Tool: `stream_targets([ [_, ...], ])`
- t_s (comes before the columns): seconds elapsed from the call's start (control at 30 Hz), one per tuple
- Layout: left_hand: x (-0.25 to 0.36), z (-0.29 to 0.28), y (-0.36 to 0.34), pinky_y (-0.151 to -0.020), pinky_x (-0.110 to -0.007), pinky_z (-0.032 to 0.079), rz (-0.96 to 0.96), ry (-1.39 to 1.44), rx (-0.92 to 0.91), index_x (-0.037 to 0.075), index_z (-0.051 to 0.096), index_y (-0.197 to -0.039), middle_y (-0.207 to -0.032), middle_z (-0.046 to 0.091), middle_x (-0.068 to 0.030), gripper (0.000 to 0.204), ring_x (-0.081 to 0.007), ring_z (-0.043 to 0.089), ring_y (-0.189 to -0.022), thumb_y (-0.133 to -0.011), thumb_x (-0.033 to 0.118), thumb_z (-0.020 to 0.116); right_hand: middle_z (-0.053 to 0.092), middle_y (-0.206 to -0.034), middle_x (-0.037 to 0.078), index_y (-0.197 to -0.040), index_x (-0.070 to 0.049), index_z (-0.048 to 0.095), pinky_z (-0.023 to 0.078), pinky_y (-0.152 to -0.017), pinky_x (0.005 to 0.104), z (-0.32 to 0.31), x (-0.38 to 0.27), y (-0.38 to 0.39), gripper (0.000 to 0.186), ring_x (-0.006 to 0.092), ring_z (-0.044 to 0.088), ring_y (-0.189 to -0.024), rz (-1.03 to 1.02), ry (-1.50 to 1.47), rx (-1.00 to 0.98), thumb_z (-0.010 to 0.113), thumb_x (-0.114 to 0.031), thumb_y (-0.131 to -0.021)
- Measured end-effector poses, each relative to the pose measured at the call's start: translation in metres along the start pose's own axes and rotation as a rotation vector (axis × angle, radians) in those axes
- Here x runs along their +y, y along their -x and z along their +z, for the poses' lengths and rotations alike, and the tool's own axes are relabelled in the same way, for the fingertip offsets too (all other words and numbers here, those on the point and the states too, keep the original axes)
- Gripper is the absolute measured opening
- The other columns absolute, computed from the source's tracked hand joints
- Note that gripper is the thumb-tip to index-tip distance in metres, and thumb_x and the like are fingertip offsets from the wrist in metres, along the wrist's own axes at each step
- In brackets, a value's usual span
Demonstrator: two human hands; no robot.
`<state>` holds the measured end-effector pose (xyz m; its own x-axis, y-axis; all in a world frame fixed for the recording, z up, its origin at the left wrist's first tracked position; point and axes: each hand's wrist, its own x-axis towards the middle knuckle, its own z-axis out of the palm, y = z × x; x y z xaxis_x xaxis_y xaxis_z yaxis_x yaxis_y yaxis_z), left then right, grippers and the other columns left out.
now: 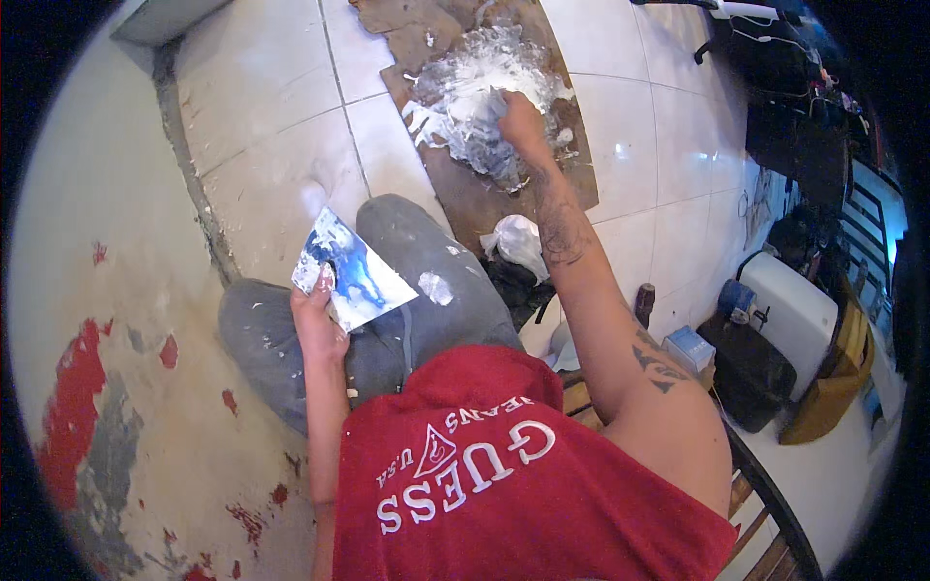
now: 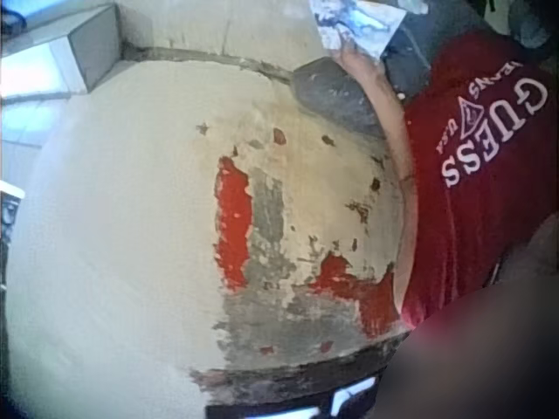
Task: Repairing a wall by applying and smoothing putty with a spatula.
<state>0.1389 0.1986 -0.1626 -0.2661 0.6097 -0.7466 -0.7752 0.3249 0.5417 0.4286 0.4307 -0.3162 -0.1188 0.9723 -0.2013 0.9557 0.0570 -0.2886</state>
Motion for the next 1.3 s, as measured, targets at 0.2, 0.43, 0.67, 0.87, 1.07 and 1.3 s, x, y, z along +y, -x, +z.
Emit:
stream_targets([
  [0.2, 0.010, 0.025, -0.045, -0.069, -0.029, 0.047, -0.086, -0.092, -0.028, -0.002, 0.050, -0.101, -0.092, 0.057, -0.0075, 0.022, -0.0149, 0.056, -0.079, -0.078, -0.003, 0.048, 0.053, -0.087, 0.015, -0.087, -0.006, 0.056, 0.045, -0.069, 0.0414, 0.009, -0.012, -0.005, 0.021, 0.0338, 0.055, -0.078, 0.074, 0.042, 0.053, 0.052, -0.008, -0.067],
  [0.43, 0.021, 0.075, -0.094, -0.067, -0.027, 0.046, -0.117, -0.437, -0.062, -0.003, 0.051, -0.099, -0.089, 0.057, -0.0070, 0.024, -0.0139, 0.055, -0.078, -0.075, -0.001, 0.054, 0.051, -0.084, 0.015, -0.089, -0.008, 0.057, 0.044, -0.066, 0.0421, 0.008, -0.033, 0.015, 0.022, 0.0332, 0.055, -0.076, 0.098, -0.006, -0.074, 0.047, -0.005, -0.069],
  [0.67, -0.012, 0.106, -0.219, -0.063, -0.027, 0.044, 0.000, -0.951, -0.279, -0.005, 0.056, -0.089, -0.080, 0.060, -0.0100, 0.027, -0.0152, 0.055, -0.068, -0.071, 0.014, 0.065, 0.054, -0.095, 0.013, -0.097, -0.010, 0.058, 0.044, -0.073, 0.0388, -0.009, -0.015, 0.006, 0.037, 0.0328, 0.053, -0.084, 0.194, -0.191, 0.114, 0.048, -0.001, -0.063],
  [0.87, -0.041, 0.126, -0.260, -0.060, -0.026, 0.043, 0.129, -0.944, -0.448, -0.002, 0.059, -0.085, -0.076, 0.061, -0.0052, 0.019, -0.0120, 0.054, -0.064, -0.072, 0.012, 0.062, 0.054, -0.092, 0.013, -0.100, -0.009, 0.057, 0.043, -0.075, 0.0368, -0.020, -0.034, -0.020, 0.042, 0.0316, 0.053, -0.085, 0.428, -0.011, 0.116, 0.050, 0.001, -0.060],
  [1.07, -0.037, 0.111, -0.246, -0.067, -0.028, 0.043, 0.102, -1.015, -0.365, -0.004, 0.058, -0.089, -0.080, 0.062, -0.0111, 0.021, -0.0169, 0.057, -0.071, -0.072, 0.009, 0.062, 0.051, -0.088, 0.015, -0.097, -0.007, 0.057, 0.045, -0.069, 0.0388, -0.001, -0.041, -0.024, 0.039, 0.0331, 0.054, -0.078, 0.375, -0.015, 0.036, 0.054, -0.001, -0.058],
  [1.3, -0.041, 0.117, -0.244, -0.067, -0.030, 0.044, 0.232, -1.012, -0.305, -0.004, 0.058, -0.088, -0.080, 0.062, -0.0129, 0.023, -0.0200, 0.058, -0.072, -0.072, 0.012, 0.063, 0.052, -0.088, 0.015, -0.095, -0.004, 0.056, 0.044, -0.071, 0.0389, -0.013, -0.050, -0.018, 0.039, 0.0324, 0.053, -0.081, 0.267, -0.103, 0.004, 0.054, 0.000, -0.057],
])
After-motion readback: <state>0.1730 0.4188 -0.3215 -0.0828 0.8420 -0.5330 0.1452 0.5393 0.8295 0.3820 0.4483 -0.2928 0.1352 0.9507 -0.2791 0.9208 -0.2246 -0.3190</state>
